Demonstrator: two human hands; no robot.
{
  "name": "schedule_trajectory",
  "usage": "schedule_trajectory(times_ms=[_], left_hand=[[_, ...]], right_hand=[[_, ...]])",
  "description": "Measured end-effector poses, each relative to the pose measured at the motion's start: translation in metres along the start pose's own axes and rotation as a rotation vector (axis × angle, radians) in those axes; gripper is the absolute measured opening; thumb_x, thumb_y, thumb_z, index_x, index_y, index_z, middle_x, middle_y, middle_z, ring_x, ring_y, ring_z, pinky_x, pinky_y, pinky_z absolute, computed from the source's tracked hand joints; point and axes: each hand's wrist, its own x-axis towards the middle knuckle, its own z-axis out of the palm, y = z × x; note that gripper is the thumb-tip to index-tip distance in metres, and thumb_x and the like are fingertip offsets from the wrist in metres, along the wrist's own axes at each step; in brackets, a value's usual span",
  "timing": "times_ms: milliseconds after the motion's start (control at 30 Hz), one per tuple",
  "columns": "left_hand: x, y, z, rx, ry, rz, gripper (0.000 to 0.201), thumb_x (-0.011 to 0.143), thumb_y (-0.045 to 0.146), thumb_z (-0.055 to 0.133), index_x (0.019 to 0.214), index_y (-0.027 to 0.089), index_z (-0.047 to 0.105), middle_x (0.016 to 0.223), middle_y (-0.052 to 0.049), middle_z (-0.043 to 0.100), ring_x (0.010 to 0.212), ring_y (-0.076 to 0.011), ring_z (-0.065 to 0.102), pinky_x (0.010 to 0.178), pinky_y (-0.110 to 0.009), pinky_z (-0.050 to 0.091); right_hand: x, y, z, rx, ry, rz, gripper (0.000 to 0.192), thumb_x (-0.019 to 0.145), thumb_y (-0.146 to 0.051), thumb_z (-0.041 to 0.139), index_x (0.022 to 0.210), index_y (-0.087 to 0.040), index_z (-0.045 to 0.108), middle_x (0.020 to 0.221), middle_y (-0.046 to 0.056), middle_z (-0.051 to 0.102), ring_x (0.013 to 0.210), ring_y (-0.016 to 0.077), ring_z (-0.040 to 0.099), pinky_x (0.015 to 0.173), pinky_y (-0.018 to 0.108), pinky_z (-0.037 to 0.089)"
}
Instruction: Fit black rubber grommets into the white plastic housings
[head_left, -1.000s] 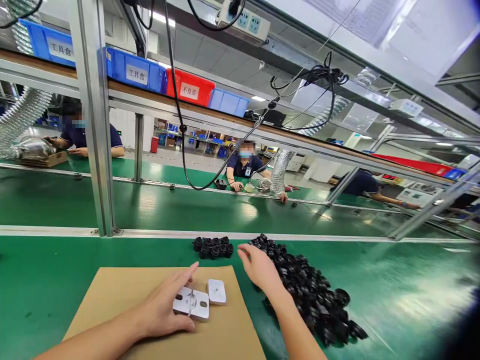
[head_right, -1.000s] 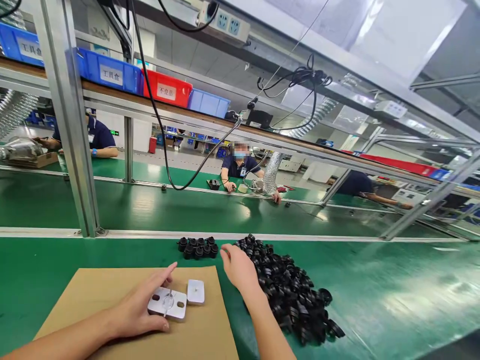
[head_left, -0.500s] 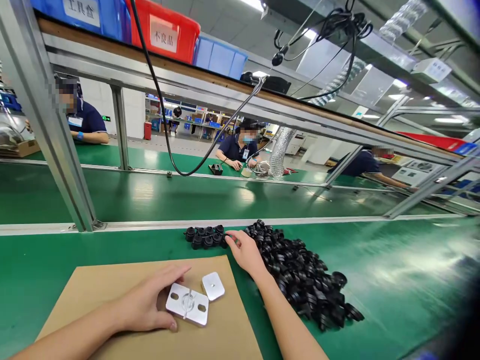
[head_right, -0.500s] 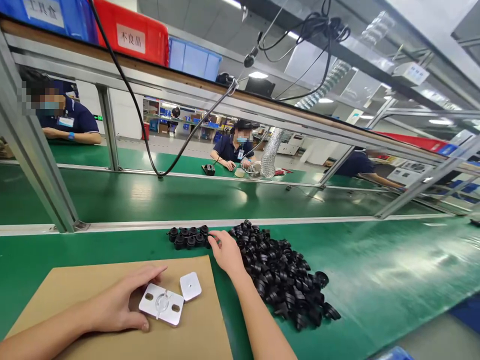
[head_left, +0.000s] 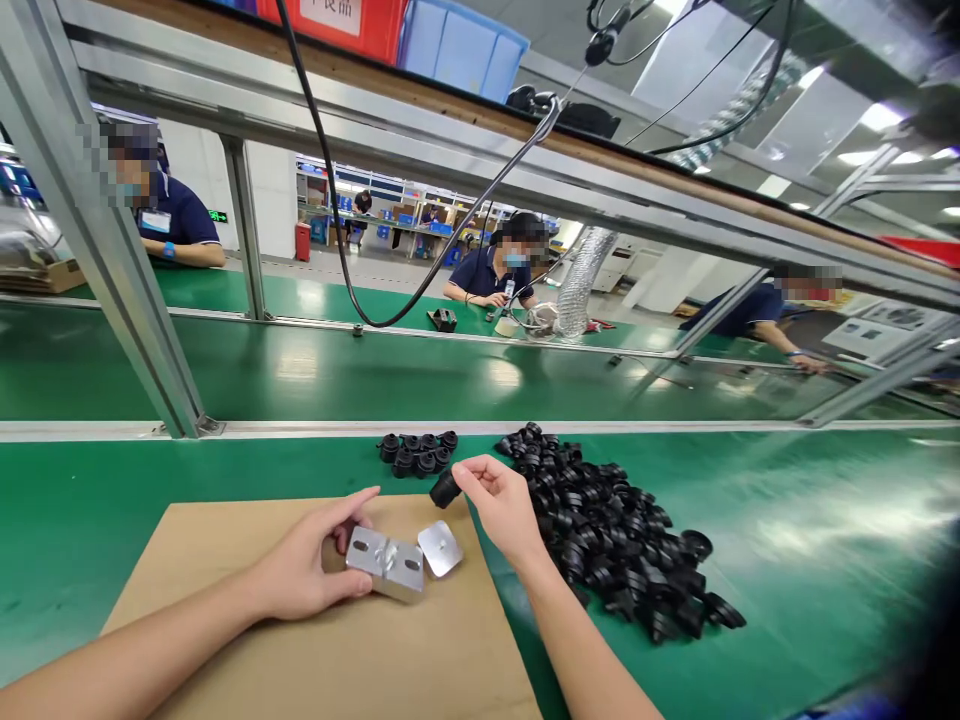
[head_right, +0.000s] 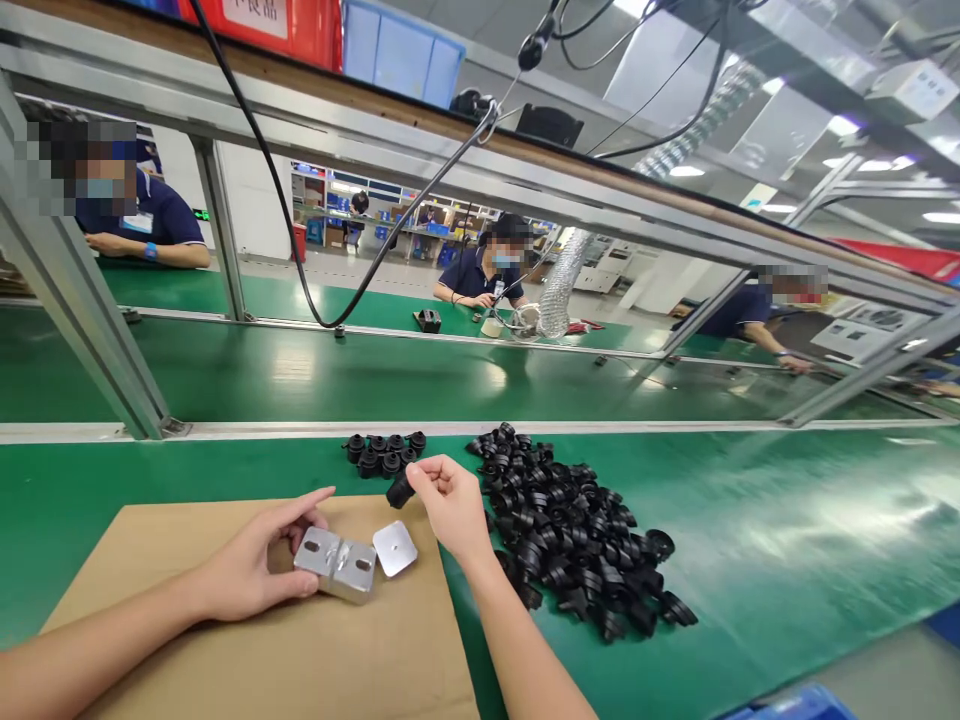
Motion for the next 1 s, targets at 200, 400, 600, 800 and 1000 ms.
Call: schedule_trajectory(times_ms=[200, 400, 600, 800, 1000], left_hand=[[0.002, 0.002, -0.002, -0.016, 0.000, -0.007, 0.086, 0.082, 0.021, 0.075, 0.161, 0.026, 0.041, 0.121, -0.008, 0.065, 0.093, -0.0194, 0.059, 0.088, -0.039, 0.051], [0.002, 0.000, -0.003, -0.006, 0.002, 0.006, 0.083, 0.084, 0.024, 0.076, 0.160, 0.027, 0.043, 0.122, -0.007, 0.065, 0.093, -0.0192, 0.060, 0.088, -0.038, 0.053], [0.003, 0.002, -0.002, -0.042, 0.004, 0.000, 0.080, 0.087, 0.025, 0.075, 0.160, 0.026, 0.043, 0.125, -0.008, 0.065, 0.094, -0.0193, 0.062, 0.088, -0.038, 0.054], [0.004, 0.002, -0.003, -0.039, 0.015, -0.025, 0.077, 0.088, 0.030, 0.075, 0.159, 0.025, 0.044, 0.126, -0.010, 0.065, 0.094, -0.0203, 0.063, 0.089, -0.039, 0.054], [0.005, 0.002, -0.003, -0.043, 0.036, -0.046, 0.075, 0.090, 0.028, 0.073, 0.159, 0.025, 0.044, 0.124, -0.009, 0.065, 0.090, -0.0185, 0.061, 0.082, -0.036, 0.053]], right_hand=[[-0.031, -0.015, 0.040, 0.026, -0.143, -0.078, 0.036, 0.096, -0.055, 0.069, 0.090, -0.019, 0.070, 0.074, 0.003, 0.067, 0.062, 0.0150, 0.058, 0.056, 0.027, 0.048], [-0.038, -0.010, 0.054, -0.053, -0.252, -0.168, 0.029, 0.100, -0.048, 0.064, 0.098, -0.020, 0.071, 0.083, 0.003, 0.065, 0.068, 0.0152, 0.058, 0.060, 0.027, 0.048], [-0.039, -0.005, 0.052, -0.049, -0.289, -0.132, 0.028, 0.100, -0.048, 0.064, 0.096, -0.021, 0.069, 0.084, 0.003, 0.065, 0.066, 0.0146, 0.056, 0.059, 0.028, 0.046], [-0.037, -0.006, 0.054, -0.095, -0.334, -0.061, 0.026, 0.100, -0.046, 0.064, 0.095, -0.021, 0.070, 0.080, 0.001, 0.065, 0.064, 0.0139, 0.054, 0.057, 0.027, 0.043], [-0.034, -0.013, 0.044, -0.186, -0.326, -0.208, 0.023, 0.099, -0.038, 0.065, 0.115, -0.021, 0.071, 0.090, 0.003, 0.065, 0.066, 0.0140, 0.055, 0.060, 0.028, 0.047]])
